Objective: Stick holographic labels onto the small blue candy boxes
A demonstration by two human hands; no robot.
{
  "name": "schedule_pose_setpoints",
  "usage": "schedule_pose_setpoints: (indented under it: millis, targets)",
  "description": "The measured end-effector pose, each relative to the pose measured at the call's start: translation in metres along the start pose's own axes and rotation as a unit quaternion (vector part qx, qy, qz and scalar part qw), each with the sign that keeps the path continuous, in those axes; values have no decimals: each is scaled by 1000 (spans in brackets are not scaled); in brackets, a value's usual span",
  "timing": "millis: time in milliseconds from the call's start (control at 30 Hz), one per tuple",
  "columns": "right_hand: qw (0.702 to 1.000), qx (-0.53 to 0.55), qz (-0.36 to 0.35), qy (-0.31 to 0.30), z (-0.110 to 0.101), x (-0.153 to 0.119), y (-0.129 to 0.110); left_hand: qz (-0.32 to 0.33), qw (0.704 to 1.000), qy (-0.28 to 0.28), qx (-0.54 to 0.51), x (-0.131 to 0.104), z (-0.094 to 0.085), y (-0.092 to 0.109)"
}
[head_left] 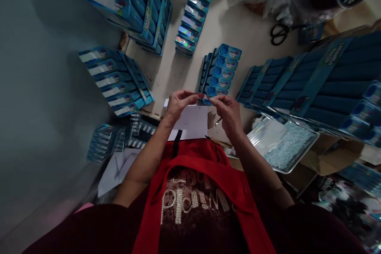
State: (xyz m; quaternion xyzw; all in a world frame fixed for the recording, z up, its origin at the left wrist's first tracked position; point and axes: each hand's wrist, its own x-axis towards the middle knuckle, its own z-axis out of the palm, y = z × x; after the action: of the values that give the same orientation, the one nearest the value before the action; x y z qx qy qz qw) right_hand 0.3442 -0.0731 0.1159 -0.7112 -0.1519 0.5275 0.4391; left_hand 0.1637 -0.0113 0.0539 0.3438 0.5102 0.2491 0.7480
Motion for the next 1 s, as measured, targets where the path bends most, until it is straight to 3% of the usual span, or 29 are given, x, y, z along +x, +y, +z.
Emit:
schedule_pose_setpoints:
  millis: [67, 233, 400, 567, 1000]
  targets:
    - [1000, -11, -2, 13, -2, 6, -2, 10, 999, 39, 17, 8, 6, 5]
    - [995, -39, -69, 63, -8, 33, -17, 81, 994, 56, 46, 42, 26, 23]
    - [965, -111, -203, 128, -20, 103, -34, 174, 970, 93, 142, 106, 53, 49]
    - [933, -220, -225, 172, -24, 159, -38, 195, 953, 108, 208, 155, 58, 61]
    - [916, -272, -225, 190, -27, 183, -29, 186, 963, 88, 171, 171, 55, 51]
